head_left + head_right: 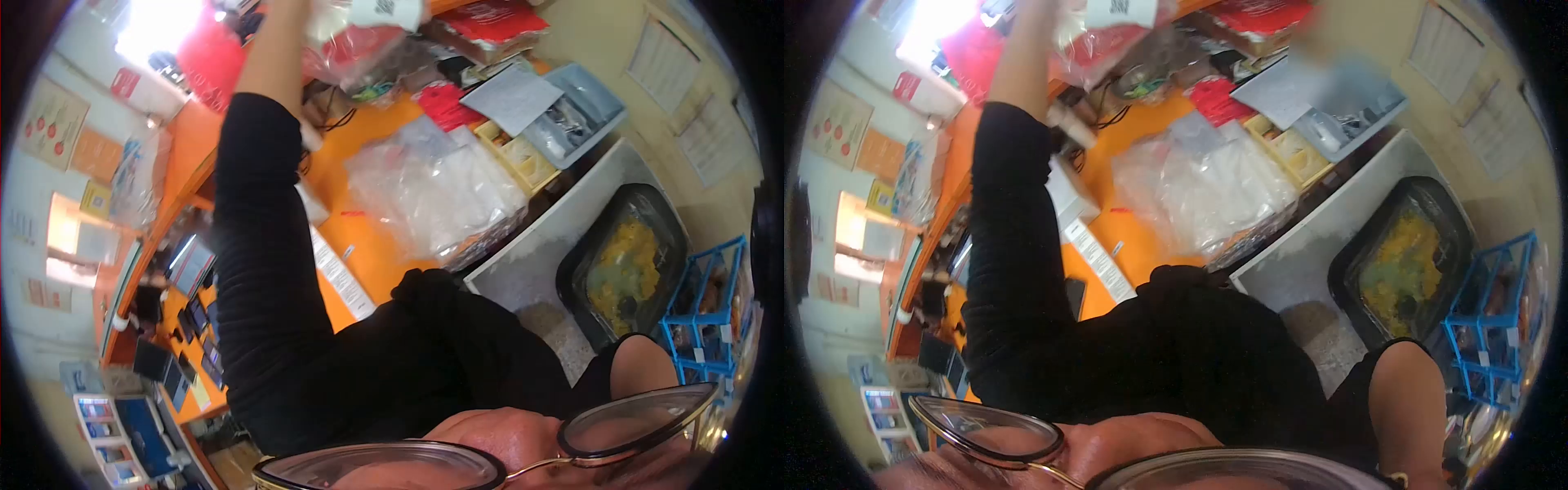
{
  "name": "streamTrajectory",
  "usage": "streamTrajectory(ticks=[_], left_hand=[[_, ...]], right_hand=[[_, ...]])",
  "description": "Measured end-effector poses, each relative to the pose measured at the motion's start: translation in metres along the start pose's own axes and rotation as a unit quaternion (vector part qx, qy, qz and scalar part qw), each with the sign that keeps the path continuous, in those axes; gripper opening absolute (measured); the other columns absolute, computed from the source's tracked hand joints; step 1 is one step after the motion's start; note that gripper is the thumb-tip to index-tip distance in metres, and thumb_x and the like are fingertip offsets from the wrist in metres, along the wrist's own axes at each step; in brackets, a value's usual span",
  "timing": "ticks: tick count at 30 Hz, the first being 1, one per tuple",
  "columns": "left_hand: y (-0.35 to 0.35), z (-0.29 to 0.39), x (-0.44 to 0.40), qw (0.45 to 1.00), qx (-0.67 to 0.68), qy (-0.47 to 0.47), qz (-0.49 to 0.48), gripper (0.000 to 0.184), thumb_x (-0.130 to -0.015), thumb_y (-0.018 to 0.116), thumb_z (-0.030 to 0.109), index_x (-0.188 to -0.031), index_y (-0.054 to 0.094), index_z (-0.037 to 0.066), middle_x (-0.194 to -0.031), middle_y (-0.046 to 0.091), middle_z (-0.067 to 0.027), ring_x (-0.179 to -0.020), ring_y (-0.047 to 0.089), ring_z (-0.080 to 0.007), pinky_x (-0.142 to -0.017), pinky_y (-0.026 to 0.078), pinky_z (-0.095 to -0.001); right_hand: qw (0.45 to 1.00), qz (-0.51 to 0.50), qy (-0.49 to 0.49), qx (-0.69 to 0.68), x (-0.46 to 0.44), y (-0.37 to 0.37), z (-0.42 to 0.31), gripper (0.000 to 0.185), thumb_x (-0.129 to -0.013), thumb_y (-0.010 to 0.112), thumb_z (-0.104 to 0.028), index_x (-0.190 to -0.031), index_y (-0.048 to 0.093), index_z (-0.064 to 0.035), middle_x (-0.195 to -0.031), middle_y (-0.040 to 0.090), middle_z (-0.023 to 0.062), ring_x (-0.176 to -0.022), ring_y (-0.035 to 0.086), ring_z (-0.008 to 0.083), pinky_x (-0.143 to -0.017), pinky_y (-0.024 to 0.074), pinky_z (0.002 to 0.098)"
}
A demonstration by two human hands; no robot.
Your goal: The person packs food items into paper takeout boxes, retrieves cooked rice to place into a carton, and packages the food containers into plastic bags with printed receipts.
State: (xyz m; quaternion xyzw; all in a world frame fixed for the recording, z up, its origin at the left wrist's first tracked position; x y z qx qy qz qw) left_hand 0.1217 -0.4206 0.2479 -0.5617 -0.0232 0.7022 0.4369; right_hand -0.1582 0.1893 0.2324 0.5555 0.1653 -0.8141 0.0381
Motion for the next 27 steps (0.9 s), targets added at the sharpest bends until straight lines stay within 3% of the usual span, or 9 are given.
streamTrajectory(ticks=[3, 5, 8, 11, 18, 21, 24, 26, 27], left_hand=[[0.033, -0.037, -0.059, 0.937, -0.311, 0.150, -0.052, 0.025, -0.084, 0.053, 0.026, -0.085, 0.065, 0.003, -0.085, 0.067, -0.0178, -0.081, 0.065, -0.0342, -0.066, 0.049, -0.0451], [0.038, -0.048, -0.078, 0.898, -0.397, 0.169, -0.085, 0.025, -0.082, 0.056, 0.027, -0.086, 0.068, 0.006, -0.085, 0.067, -0.0171, -0.082, 0.065, -0.0341, -0.066, 0.049, -0.0457], [0.067, -0.109, -0.125, 0.933, -0.359, 0.011, -0.029, 0.031, -0.078, 0.061, 0.035, -0.094, 0.071, 0.011, -0.088, 0.068, -0.0154, -0.087, 0.066, -0.0321, -0.072, 0.052, -0.0426], [0.100, -0.153, -0.130, 0.913, -0.403, 0.010, -0.064, 0.030, -0.083, 0.056, 0.032, -0.101, 0.068, 0.012, -0.094, 0.068, -0.0121, -0.093, 0.065, -0.0282, -0.077, 0.052, -0.0399], [0.155, -0.159, -0.123, 0.978, -0.178, -0.056, -0.093, 0.036, -0.085, 0.055, 0.026, -0.117, 0.056, 0.009, -0.102, 0.064, -0.0133, -0.098, 0.062, -0.0261, -0.083, 0.050, -0.0379], [0.153, -0.126, -0.086, 0.992, 0.052, -0.094, -0.068, 0.041, -0.086, 0.055, 0.023, -0.124, 0.050, 0.008, -0.105, 0.062, -0.0138, -0.101, 0.060, -0.0252, -0.085, 0.049, -0.0371], [0.131, -0.062, -0.017, 0.934, 0.326, -0.125, -0.075, 0.047, -0.087, 0.055, 0.020, -0.131, 0.045, 0.007, -0.109, 0.060, -0.0144, -0.103, 0.059, -0.0243, -0.087, 0.048, -0.0362], [0.111, 0.006, 0.053, 0.865, 0.447, -0.119, -0.193, 0.051, -0.087, 0.054, 0.018, -0.135, 0.041, 0.006, -0.111, 0.059, -0.0147, -0.105, 0.058, -0.0237, -0.088, 0.048, -0.0357], [0.098, 0.043, 0.100, 0.840, 0.453, -0.072, -0.291, 0.047, -0.086, 0.058, 0.018, -0.130, 0.045, 0.005, -0.104, 0.060, -0.0133, -0.098, 0.059, -0.0216, -0.084, 0.048, -0.0341]], right_hand=[[0.999, -0.016, -0.005, 0.046, -0.013, 0.005, -0.015, 0.043, -0.089, 0.045, -0.007, -0.130, 0.048, -0.0199, -0.144, 0.031, 0.0059, -0.138, 0.019, 0.0323, -0.105, 0.0179, 0.0557], [0.997, -0.023, -0.002, 0.078, -0.019, 0.008, -0.022, 0.044, -0.088, 0.045, -0.006, -0.130, 0.048, -0.0198, -0.144, 0.032, 0.0060, -0.138, 0.019, 0.0323, -0.104, 0.0181, 0.0556], [0.993, -0.032, 0.005, 0.116, -0.028, 0.015, -0.030, 0.045, -0.088, 0.044, -0.005, -0.130, 0.048, -0.0197, -0.143, 0.033, 0.0062, -0.138, 0.019, 0.0323, -0.104, 0.0185, 0.0554], [0.987, -0.033, 0.019, 0.157, -0.039, 0.015, -0.035, 0.046, -0.087, 0.044, -0.003, -0.130, 0.049, -0.0196, -0.142, 0.034, 0.0063, -0.138, 0.019, 0.0322, -0.104, 0.0188, 0.0552], [0.972, -0.040, -0.007, 0.230, -0.041, 0.008, -0.063, 0.042, -0.087, 0.047, -0.005, -0.123, 0.055, -0.0253, -0.137, 0.039, 0.0023, -0.134, 0.022, 0.0284, -0.105, 0.0149, 0.0534], [0.964, -0.033, -0.028, 0.264, -0.046, -0.003, -0.075, 0.041, -0.086, 0.047, -0.006, -0.120, 0.057, -0.0277, -0.134, 0.041, 0.0006, -0.133, 0.023, 0.0268, -0.106, 0.0132, 0.0526], [0.946, -0.046, -0.033, 0.320, -0.045, -0.023, -0.086, 0.042, -0.086, 0.048, -0.007, -0.118, 0.059, -0.0303, -0.132, 0.043, -0.0007, -0.132, 0.024, 0.0255, -0.106, 0.0121, 0.0522], [0.966, -0.027, -0.040, 0.253, -0.037, -0.042, -0.094, 0.034, -0.088, 0.048, -0.012, -0.115, 0.060, -0.0295, -0.130, 0.046, -0.0001, -0.128, 0.030, 0.0236, -0.105, 0.0159, 0.0508], [0.975, -0.019, -0.045, 0.219, -0.032, -0.053, -0.098, 0.031, -0.089, 0.048, -0.015, -0.114, 0.060, -0.0291, -0.129, 0.047, 0.0002, -0.127, 0.032, 0.0226, -0.104, 0.0179, 0.0501]])
Point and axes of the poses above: each hand's wrist, its own x-axis away from the middle knuckle, its own y-axis out of the palm, z = x × y, the point moved 6 cm from there along -x, towards the middle knuckle
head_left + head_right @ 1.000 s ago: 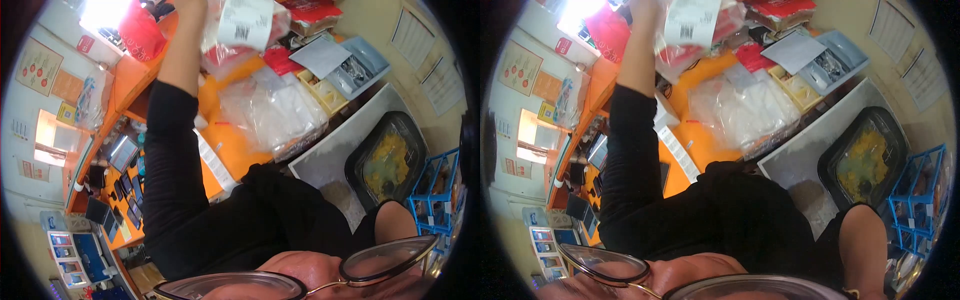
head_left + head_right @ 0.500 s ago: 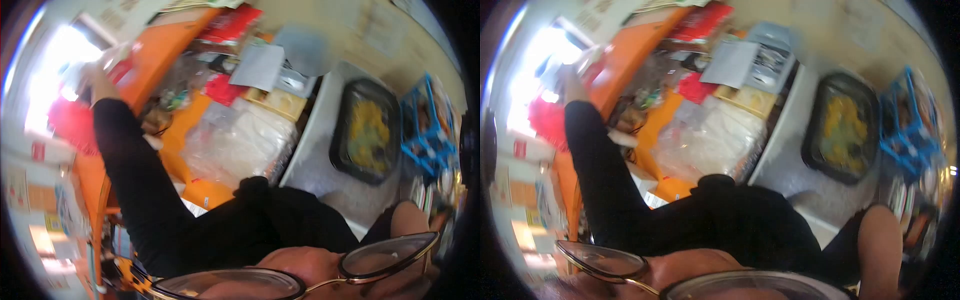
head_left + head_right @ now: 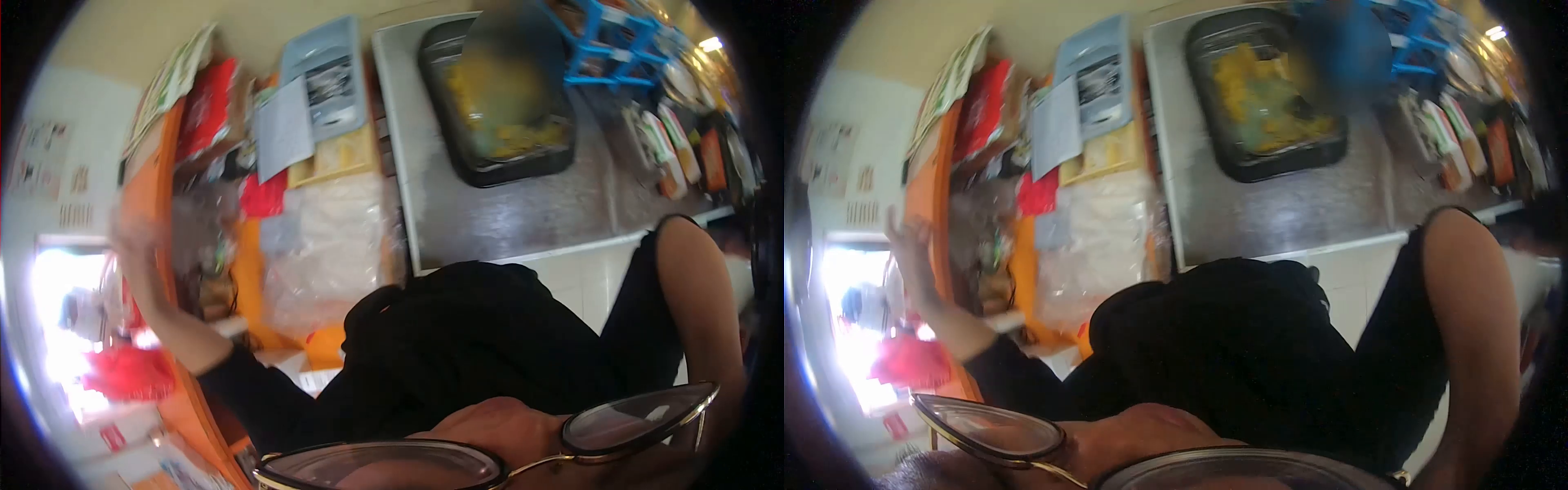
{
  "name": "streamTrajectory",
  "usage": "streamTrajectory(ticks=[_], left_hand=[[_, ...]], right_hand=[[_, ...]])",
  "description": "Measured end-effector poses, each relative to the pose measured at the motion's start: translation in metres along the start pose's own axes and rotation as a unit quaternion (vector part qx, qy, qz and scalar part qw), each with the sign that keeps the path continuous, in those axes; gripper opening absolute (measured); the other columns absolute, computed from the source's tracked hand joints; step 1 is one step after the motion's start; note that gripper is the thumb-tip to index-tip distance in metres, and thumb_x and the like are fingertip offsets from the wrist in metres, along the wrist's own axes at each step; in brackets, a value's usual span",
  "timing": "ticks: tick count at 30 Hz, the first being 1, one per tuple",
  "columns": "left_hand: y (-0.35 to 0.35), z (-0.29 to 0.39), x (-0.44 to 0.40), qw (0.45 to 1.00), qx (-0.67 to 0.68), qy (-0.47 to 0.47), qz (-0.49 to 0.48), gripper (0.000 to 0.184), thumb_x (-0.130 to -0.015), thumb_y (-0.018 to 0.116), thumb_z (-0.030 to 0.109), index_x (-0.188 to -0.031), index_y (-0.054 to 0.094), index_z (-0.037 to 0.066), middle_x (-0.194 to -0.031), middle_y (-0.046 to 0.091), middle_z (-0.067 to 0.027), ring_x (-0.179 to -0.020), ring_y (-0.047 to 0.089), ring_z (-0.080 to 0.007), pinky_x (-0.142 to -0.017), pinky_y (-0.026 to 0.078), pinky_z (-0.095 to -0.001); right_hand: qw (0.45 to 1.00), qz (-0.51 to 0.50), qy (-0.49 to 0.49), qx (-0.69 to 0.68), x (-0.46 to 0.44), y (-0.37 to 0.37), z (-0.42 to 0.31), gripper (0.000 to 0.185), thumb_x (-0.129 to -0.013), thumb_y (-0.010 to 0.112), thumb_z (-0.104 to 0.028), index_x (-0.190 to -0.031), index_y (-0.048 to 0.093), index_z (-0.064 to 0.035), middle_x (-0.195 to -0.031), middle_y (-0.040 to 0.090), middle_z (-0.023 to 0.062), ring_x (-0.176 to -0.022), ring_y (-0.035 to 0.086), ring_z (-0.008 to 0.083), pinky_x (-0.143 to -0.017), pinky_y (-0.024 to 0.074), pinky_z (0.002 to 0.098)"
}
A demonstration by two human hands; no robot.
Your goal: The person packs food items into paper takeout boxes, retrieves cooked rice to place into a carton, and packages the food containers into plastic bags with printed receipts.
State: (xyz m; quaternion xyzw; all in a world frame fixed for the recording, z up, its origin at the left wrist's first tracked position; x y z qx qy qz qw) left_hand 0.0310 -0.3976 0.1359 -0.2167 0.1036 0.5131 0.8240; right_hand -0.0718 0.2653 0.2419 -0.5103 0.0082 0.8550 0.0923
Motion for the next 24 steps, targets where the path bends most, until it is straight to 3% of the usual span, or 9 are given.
streamTrajectory(ticks=[2, 3, 6, 9, 12, 15, 19, 22, 24], left_hand=[[0.106, 0.031, 0.100, 0.909, -0.023, -0.012, -0.415, 0.039, -0.084, 0.064, 0.017, -0.119, 0.053, 0.003, -0.089, 0.061, -0.0105, -0.083, 0.060, -0.0175, -0.074, 0.049, -0.0309], [0.151, 0.053, 0.170, 0.723, -0.035, 0.013, -0.690, 0.035, -0.083, 0.067, 0.016, -0.113, 0.056, 0.002, -0.082, 0.062, -0.0091, -0.076, 0.060, -0.0155, -0.070, 0.049, -0.0293], [0.240, 0.084, 0.277, 0.444, -0.179, 0.018, -0.878, 0.023, -0.084, 0.066, 0.011, -0.103, 0.061, 0.001, -0.075, 0.064, -0.0093, -0.063, 0.061, -0.0131, -0.062, 0.050, -0.0249], [0.267, 0.055, 0.289, 0.536, -0.033, -0.115, -0.836, 0.018, -0.084, 0.059, 0.004, -0.102, 0.059, 0.001, -0.074, 0.062, -0.0076, -0.056, 0.060, -0.0130, -0.060, 0.049, -0.0249], [0.301, 0.056, 0.275, 0.735, 0.051, -0.114, -0.667, 0.024, -0.080, 0.048, -0.006, -0.101, 0.058, -0.001, -0.078, 0.061, -0.0063, -0.064, 0.061, -0.0155, -0.064, 0.050, -0.0281], [0.310, 0.106, 0.254, 0.908, 0.179, 0.130, -0.356, 0.007, -0.083, 0.056, 0.001, -0.090, 0.055, 0.002, -0.091, 0.066, -0.0097, -0.082, 0.065, -0.0190, -0.070, 0.052, -0.0329], [0.314, 0.211, 0.277, 0.884, 0.290, 0.354, -0.094, 0.020, -0.085, 0.058, 0.011, -0.102, 0.054, 0.002, -0.092, 0.065, -0.0137, -0.085, 0.064, -0.0252, -0.072, 0.052, -0.0396], [0.359, 0.272, 0.316, 0.814, 0.364, 0.432, -0.133, 0.031, -0.086, 0.060, 0.019, -0.111, 0.052, 0.002, -0.092, 0.065, -0.0167, -0.087, 0.064, -0.0299, -0.073, 0.052, -0.0446], [0.412, 0.295, 0.346, 0.764, 0.396, 0.449, -0.241, 0.038, -0.087, 0.061, 0.024, -0.117, 0.052, 0.001, -0.093, 0.065, -0.0187, -0.088, 0.064, -0.0330, -0.074, 0.052, -0.0480]], right_hand=[[0.991, 0.125, -0.022, -0.046, 0.037, -0.020, 0.012, 0.025, -0.092, 0.046, -0.020, -0.113, 0.059, -0.0229, -0.126, 0.049, 0.0032, -0.121, 0.039, 0.0217, -0.101, 0.0239, 0.0476], [0.982, 0.179, -0.008, -0.055, 0.059, -0.029, 0.021, 0.025, -0.093, 0.045, -0.023, -0.114, 0.057, -0.0194, -0.124, 0.050, 0.0053, -0.117, 0.043, 0.0218, -0.099, 0.0279, 0.0465], [0.954, 0.216, 0.205, 0.021, 0.156, -0.060, 0.059, 0.027, -0.093, 0.045, -0.023, -0.115, 0.052, -0.0082, -0.116, 0.055, 0.0134, -0.103, 0.054, 0.0263, -0.089, 0.0420, 0.0432], [0.922, 0.017, 0.363, 0.134, 0.236, -0.059, 0.085, 0.021, -0.086, 0.051, 0.001, -0.107, 0.056, 0.0039, -0.109, 0.056, 0.0159, -0.105, 0.051, 0.0278, -0.088, 0.0453, 0.0381], [0.770, 0.033, 0.634, 0.059, 0.325, -0.082, 0.093, 0.023, -0.085, 0.050, 0.005, -0.104, 0.062, 0.0008, -0.108, 0.057, 0.0083, -0.086, 0.057, 0.0125, -0.077, 0.0445, 0.0250], [0.699, -0.117, 0.698, 0.105, 0.392, -0.118, 0.114, 0.024, -0.084, 0.050, 0.003, -0.105, 0.062, 0.0011, -0.108, 0.059, 0.0128, -0.083, 0.059, 0.0170, -0.075, 0.0448, 0.0254], [0.614, -0.216, 0.746, 0.140, 0.478, -0.172, 0.143, 0.032, -0.083, 0.056, -0.006, -0.114, 0.056, 0.0030, -0.100, 0.062, 0.0203, -0.087, 0.061, 0.0295, -0.080, 0.0476, 0.0332], [0.637, -0.361, 0.611, 0.301, 0.545, -0.200, 0.149, 0.046, -0.082, 0.062, -0.015, -0.120, 0.048, 0.0059, -0.096, 0.063, 0.0236, -0.094, 0.061, 0.0384, -0.086, 0.0476, 0.0429], [0.507, -0.415, 0.738, 0.162, 0.587, -0.202, 0.144, 0.053, -0.081, 0.064, -0.018, -0.122, 0.043, 0.0077, -0.099, 0.062, 0.0276, -0.097, 0.060, 0.0426, -0.088, 0.0462, 0.0467]])
Point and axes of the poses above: each hand's wrist, its own x-axis away from the middle knuckle, its own y-axis out of the palm, z = x × y, the point moved 6 cm from there along -x, towards the middle knuckle
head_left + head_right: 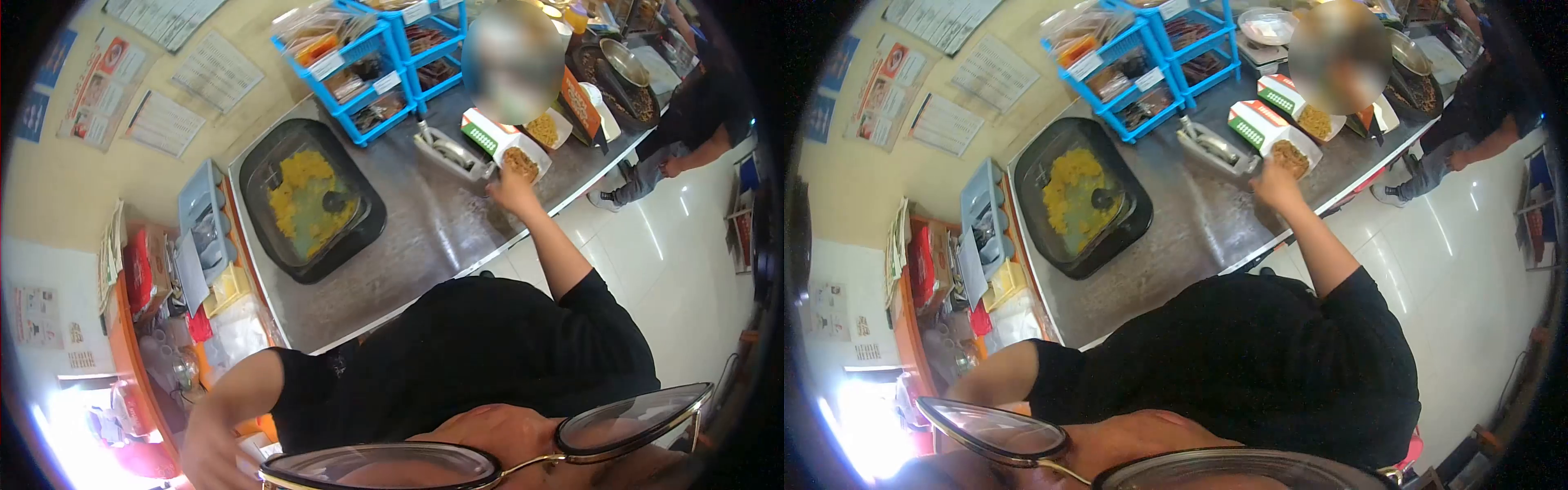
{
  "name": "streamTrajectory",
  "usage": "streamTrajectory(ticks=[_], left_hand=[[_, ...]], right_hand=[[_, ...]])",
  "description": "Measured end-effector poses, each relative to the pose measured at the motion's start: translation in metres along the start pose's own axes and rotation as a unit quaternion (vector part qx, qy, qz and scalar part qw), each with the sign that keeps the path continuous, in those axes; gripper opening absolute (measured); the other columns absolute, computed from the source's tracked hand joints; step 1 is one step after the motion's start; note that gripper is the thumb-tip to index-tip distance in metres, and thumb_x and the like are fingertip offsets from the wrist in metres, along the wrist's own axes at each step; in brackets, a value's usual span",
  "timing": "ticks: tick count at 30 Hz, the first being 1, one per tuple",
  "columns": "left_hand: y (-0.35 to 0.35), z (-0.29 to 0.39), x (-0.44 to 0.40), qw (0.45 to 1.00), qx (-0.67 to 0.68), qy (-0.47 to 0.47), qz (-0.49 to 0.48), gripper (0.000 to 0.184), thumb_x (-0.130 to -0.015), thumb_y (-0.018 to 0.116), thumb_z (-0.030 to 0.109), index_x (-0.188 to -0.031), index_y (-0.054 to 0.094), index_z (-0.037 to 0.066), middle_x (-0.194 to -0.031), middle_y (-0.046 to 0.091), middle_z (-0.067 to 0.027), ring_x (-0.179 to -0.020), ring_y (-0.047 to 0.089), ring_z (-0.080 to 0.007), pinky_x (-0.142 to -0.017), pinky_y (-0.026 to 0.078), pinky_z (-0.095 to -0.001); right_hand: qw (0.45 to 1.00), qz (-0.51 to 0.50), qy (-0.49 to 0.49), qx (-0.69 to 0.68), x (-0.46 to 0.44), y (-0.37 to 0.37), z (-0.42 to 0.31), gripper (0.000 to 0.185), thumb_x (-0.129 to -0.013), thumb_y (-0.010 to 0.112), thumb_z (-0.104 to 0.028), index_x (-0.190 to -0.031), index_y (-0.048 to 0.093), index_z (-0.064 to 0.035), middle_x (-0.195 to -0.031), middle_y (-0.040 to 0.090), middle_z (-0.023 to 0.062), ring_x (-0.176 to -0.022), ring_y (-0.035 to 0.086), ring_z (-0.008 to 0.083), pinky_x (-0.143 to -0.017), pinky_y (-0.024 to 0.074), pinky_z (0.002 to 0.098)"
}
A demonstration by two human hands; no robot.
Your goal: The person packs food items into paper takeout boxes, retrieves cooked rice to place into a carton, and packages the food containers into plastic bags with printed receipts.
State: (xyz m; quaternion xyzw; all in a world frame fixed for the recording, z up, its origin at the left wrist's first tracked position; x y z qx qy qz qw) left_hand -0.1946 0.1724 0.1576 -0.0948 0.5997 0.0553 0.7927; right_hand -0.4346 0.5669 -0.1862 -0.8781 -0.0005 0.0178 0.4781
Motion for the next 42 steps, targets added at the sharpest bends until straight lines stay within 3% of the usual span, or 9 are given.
streamTrajectory(ticks=[4, 7, 9, 12, 19, 24, 30, 37, 42], left_hand=[[0.101, -0.062, 0.026, 0.968, 0.139, -0.093, -0.186, 0.054, -0.089, 0.063, 0.034, -0.128, 0.050, 0.001, -0.094, 0.064, -0.0227, -0.091, 0.063, -0.0392, -0.075, 0.052, -0.0547], [0.113, -0.068, -0.002, 0.994, 0.003, -0.079, -0.075, 0.066, -0.087, 0.065, 0.034, -0.139, 0.037, 0.007, -0.125, 0.051, -0.0245, -0.113, 0.050, -0.0428, -0.088, 0.044, -0.0628], [0.124, -0.051, -0.039, 0.987, -0.159, -0.007, 0.025, 0.065, -0.088, 0.063, 0.033, -0.141, 0.034, 0.009, -0.132, 0.046, -0.0245, -0.125, 0.042, -0.0421, -0.095, 0.039, -0.0655], [0.167, -0.039, -0.070, 0.970, -0.185, 0.133, -0.081, 0.064, -0.086, 0.065, 0.030, -0.138, 0.036, 0.008, -0.130, 0.047, -0.0239, -0.123, 0.044, -0.0418, -0.095, 0.039, -0.0644], [0.230, -0.049, -0.081, 0.950, -0.188, 0.174, -0.181, 0.059, -0.082, 0.069, 0.024, -0.132, 0.040, 0.008, -0.127, 0.051, -0.0225, -0.118, 0.048, -0.0410, -0.096, 0.039, -0.0619], [0.243, -0.057, -0.076, 0.939, -0.215, 0.171, -0.207, 0.057, -0.079, 0.071, 0.020, -0.127, 0.044, 0.008, -0.125, 0.053, -0.0215, -0.115, 0.051, -0.0405, -0.096, 0.040, -0.0601], [0.235, -0.054, -0.060, 0.939, -0.257, 0.179, -0.139, 0.054, -0.076, 0.074, 0.015, -0.122, 0.048, 0.008, -0.122, 0.056, -0.0203, -0.110, 0.054, -0.0399, -0.096, 0.040, -0.0580], [0.250, -0.131, 0.039, 0.945, -0.224, -0.062, -0.231, 0.053, -0.072, 0.076, 0.009, -0.119, 0.052, 0.008, -0.114, 0.062, -0.0154, -0.109, 0.057, -0.0340, -0.097, 0.041, -0.0506], [0.324, -0.161, 0.212, 0.799, 0.078, -0.361, -0.475, 0.055, -0.074, 0.064, 0.001, -0.126, 0.054, 0.011, -0.140, 0.046, -0.0098, -0.137, 0.030, -0.0339, -0.113, 0.023, -0.0458]], right_hand=[[0.991, -0.118, 0.029, -0.053, -0.008, 0.031, 0.015, 0.079, -0.082, 0.060, -0.016, -0.142, 0.015, 0.0088, -0.105, 0.059, 0.0337, -0.097, 0.060, 0.0439, -0.089, 0.0463, 0.0455], [0.971, -0.230, -0.017, -0.055, -0.016, 0.042, 0.011, 0.079, -0.080, 0.053, -0.007, -0.144, 0.008, 0.0083, -0.104, 0.059, 0.0338, -0.096, 0.060, 0.0436, -0.087, 0.0455, 0.0453], [0.963, -0.203, -0.153, -0.093, -0.022, 0.053, 0.004, 0.070, -0.081, 0.048, -0.005, -0.144, 0.018, 0.0031, -0.099, 0.061, 0.0326, -0.092, 0.062, 0.0425, -0.080, 0.0474, 0.0465], [0.931, -0.274, -0.240, -0.027, -0.036, 0.042, -0.021, 0.059, -0.082, 0.051, -0.007, -0.138, 0.034, 0.0020, -0.098, 0.060, 0.0324, -0.090, 0.062, 0.0406, -0.080, 0.0472, 0.0464], [0.948, 0.168, -0.265, 0.060, -0.092, -0.014, 0.002, 0.038, -0.077, 0.060, -0.014, -0.110, 0.053, 0.0031, -0.104, 0.056, 0.0201, -0.083, 0.058, 0.0392, -0.072, 0.0494, 0.0479], [0.983, 0.000, -0.147, 0.110, -0.131, 0.027, 0.017, 0.029, -0.082, 0.061, -0.026, -0.094, 0.056, -0.0001, -0.090, 0.063, 0.0194, -0.085, 0.064, 0.0336, -0.075, 0.0512, 0.0447], [0.982, -0.115, -0.131, 0.066, -0.107, 0.018, 0.004, 0.033, -0.074, 0.059, -0.010, -0.107, 0.056, -0.0027, -0.101, 0.063, 0.0223, -0.097, 0.061, 0.0389, -0.086, 0.0473, 0.0449], [0.885, -0.264, -0.359, -0.133, 0.019, -0.038, 0.004, 0.025, -0.068, 0.062, -0.002, -0.091, 0.058, -0.0106, -0.097, 0.063, 0.0110, -0.100, 0.057, 0.0331, -0.083, 0.0385, 0.0461], [0.845, -0.351, -0.340, -0.219, 0.059, -0.046, 0.032, 0.031, -0.063, 0.064, 0.006, -0.087, 0.059, -0.0125, -0.095, 0.059, 0.0016, -0.105, 0.052, 0.0239, -0.092, 0.0302, 0.0409]])
Point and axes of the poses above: each hand's wrist, its own x-axis away from the middle knuckle, its own y-axis out of the palm, z = x × y, the point moved 6 cm from there along -x, towards the middle knuckle
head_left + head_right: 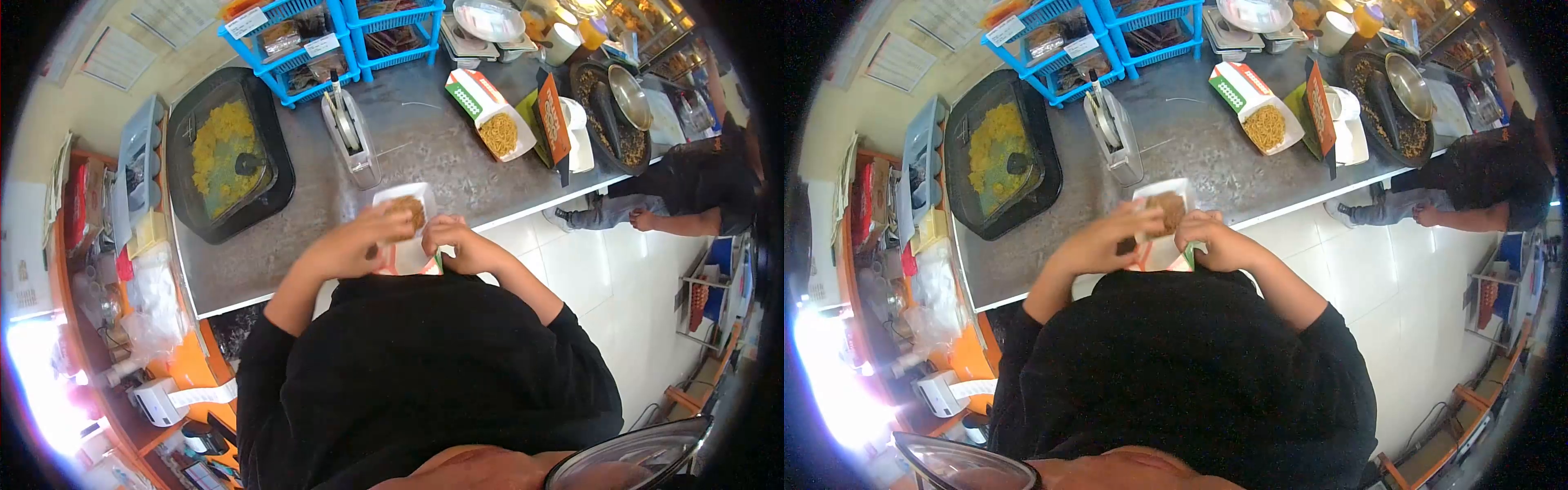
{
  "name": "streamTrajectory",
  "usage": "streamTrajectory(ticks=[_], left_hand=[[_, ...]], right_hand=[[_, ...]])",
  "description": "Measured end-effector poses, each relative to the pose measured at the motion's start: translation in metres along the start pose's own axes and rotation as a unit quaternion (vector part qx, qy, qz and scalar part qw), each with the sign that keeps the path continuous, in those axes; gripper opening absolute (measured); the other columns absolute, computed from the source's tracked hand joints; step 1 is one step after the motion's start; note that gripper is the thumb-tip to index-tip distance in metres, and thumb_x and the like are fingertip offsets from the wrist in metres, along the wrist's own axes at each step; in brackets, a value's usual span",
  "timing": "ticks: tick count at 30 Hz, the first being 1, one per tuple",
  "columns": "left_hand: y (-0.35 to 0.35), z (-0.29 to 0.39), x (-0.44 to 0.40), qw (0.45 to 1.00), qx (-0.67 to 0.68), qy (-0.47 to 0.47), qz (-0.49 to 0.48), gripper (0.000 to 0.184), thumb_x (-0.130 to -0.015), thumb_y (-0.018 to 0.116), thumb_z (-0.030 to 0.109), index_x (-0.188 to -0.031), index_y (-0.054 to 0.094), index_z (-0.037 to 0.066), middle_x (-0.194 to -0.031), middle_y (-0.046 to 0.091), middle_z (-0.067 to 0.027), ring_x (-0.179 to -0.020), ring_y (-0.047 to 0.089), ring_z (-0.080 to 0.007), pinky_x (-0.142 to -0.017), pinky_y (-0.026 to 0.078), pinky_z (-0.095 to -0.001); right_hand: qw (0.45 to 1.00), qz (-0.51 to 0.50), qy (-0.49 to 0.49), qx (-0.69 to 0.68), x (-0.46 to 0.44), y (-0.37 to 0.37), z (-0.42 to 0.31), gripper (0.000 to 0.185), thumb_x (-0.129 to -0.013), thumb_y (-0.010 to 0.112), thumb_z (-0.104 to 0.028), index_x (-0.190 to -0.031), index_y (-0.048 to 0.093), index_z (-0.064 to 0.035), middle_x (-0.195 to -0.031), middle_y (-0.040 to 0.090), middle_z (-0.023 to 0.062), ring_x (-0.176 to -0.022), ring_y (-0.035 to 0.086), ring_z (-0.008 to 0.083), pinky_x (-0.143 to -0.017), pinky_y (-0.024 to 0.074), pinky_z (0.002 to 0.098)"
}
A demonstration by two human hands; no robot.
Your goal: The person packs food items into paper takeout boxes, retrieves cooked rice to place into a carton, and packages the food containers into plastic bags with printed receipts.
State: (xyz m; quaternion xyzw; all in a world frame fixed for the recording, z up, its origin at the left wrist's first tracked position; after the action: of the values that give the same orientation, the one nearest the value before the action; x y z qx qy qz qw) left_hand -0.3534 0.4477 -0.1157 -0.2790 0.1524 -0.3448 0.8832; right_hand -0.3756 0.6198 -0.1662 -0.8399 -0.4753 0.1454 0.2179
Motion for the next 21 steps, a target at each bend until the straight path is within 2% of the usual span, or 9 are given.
streamTrajectory(ticks=[4, 6, 8, 11, 14, 15, 18, 19, 21], left_hand=[[0.038, -0.041, 0.017, 0.993, 0.080, -0.040, -0.074, 0.030, -0.075, 0.055, -0.001, -0.102, 0.062, 0.010, -0.124, 0.057, -0.0067, -0.125, 0.047, -0.0281, -0.113, 0.021, -0.0506], [0.039, -0.036, 0.027, 0.951, 0.279, -0.122, -0.043, 0.030, -0.073, 0.058, 0.003, -0.102, 0.059, 0.008, -0.107, 0.057, -0.0039, -0.103, 0.053, -0.0162, -0.103, 0.033, -0.0357], [0.039, -0.038, 0.040, 0.947, 0.307, -0.092, 0.025, 0.030, -0.073, 0.064, 0.006, -0.102, 0.058, 0.004, -0.103, 0.055, -0.0031, -0.102, 0.050, -0.0121, -0.095, 0.036, -0.0288], [0.035, -0.034, 0.058, 0.951, 0.261, -0.098, 0.136, 0.027, -0.077, 0.070, 0.012, -0.099, 0.058, 0.003, -0.099, 0.055, -0.0019, -0.095, 0.051, -0.0098, -0.089, 0.039, -0.0270], [0.056, -0.083, 0.083, 0.884, 0.295, -0.222, 0.286, 0.028, -0.080, 0.072, 0.019, -0.099, 0.058, 0.003, -0.093, 0.056, 0.0012, -0.090, 0.052, -0.0088, -0.083, 0.042, -0.0253], [0.063, -0.102, 0.089, 0.854, 0.303, -0.285, 0.312, 0.025, -0.086, 0.067, 0.022, -0.100, 0.059, 0.003, -0.090, 0.056, 0.0025, -0.085, 0.052, -0.0079, -0.078, 0.042, -0.0231], [0.063, -0.135, 0.083, 0.814, 0.287, -0.331, 0.381, 0.027, -0.092, 0.059, 0.026, -0.101, 0.059, 0.001, -0.092, 0.058, -0.0024, -0.088, 0.053, -0.0105, -0.078, 0.042, -0.0251], [0.064, -0.148, 0.083, 0.827, 0.208, -0.349, 0.388, 0.037, -0.097, 0.048, 0.033, -0.106, 0.058, -0.001, -0.096, 0.060, -0.0093, -0.090, 0.054, -0.0164, -0.081, 0.042, -0.0295], [0.068, -0.161, 0.091, 0.797, 0.195, -0.373, 0.433, 0.043, -0.098, 0.043, 0.037, -0.110, 0.056, -0.003, -0.102, 0.060, -0.0136, -0.094, 0.055, -0.0205, -0.086, 0.042, -0.0326]], right_hand=[[0.994, 0.053, -0.048, -0.079, 0.008, 0.003, 0.012, 0.033, -0.061, 0.066, 0.008, -0.087, 0.060, -0.0125, -0.097, 0.060, 0.0000, -0.107, 0.052, 0.0216, -0.096, 0.0272, 0.0405], [0.993, 0.045, 0.021, -0.103, 0.009, 0.001, 0.010, 0.036, -0.063, 0.067, 0.006, -0.092, 0.060, -0.0131, -0.101, 0.061, 0.0003, -0.105, 0.054, 0.0218, -0.099, 0.0271, 0.0381], [0.993, 0.083, 0.053, -0.072, 0.012, 0.004, 0.019, 0.032, -0.067, 0.075, -0.002, -0.094, 0.058, -0.0105, -0.101, 0.061, 0.0039, -0.103, 0.056, 0.0233, -0.095, 0.0341, 0.0365], [0.970, 0.116, 0.135, -0.166, 0.013, 0.009, 0.032, 0.034, -0.068, 0.082, -0.017, -0.090, 0.058, -0.0073, -0.104, 0.059, 0.0089, -0.100, 0.057, 0.0238, -0.085, 0.0424, 0.0348], [0.966, 0.194, 0.165, -0.035, 0.011, 0.021, 0.052, 0.044, -0.065, 0.085, -0.032, -0.086, 0.058, -0.0046, -0.102, 0.061, 0.0122, -0.093, 0.059, 0.0224, -0.078, 0.0459, 0.0326], [0.956, 0.241, 0.168, 0.021, 0.009, 0.022, 0.056, 0.047, -0.065, 0.084, -0.039, -0.081, 0.059, -0.0028, -0.091, 0.064, 0.0129, -0.083, 0.060, 0.0208, -0.076, 0.0470, 0.0327], [0.892, 0.227, 0.350, -0.172, -0.002, 0.043, 0.088, 0.054, -0.064, 0.083, -0.047, -0.078, 0.060, -0.0007, -0.078, 0.064, 0.0123, -0.074, 0.061, 0.0204, -0.069, 0.0488, 0.0329], [0.884, 0.243, 0.334, -0.221, -0.009, 0.047, 0.088, 0.047, -0.068, 0.083, -0.040, -0.078, 0.059, -0.0005, -0.066, 0.060, 0.0075, -0.060, 0.057, 0.0136, -0.052, 0.0452, 0.0279], [0.894, 0.225, 0.335, -0.193, -0.024, 0.058, 0.091, 0.051, -0.067, 0.084, -0.041, -0.084, 0.060, 0.0006, -0.072, 0.062, 0.0095, -0.067, 0.060, 0.0157, -0.059, 0.0478, 0.0287]])
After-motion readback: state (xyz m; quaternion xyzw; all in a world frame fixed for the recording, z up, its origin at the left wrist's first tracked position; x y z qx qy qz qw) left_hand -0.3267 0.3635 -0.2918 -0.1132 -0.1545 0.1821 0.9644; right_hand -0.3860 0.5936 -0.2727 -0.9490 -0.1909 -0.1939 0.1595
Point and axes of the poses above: each hand's wrist, its own x-axis away from the middle knuckle, its own y-axis out of the palm, z = x × y, the point moved 6 cm from there along -x, towards the middle knuckle
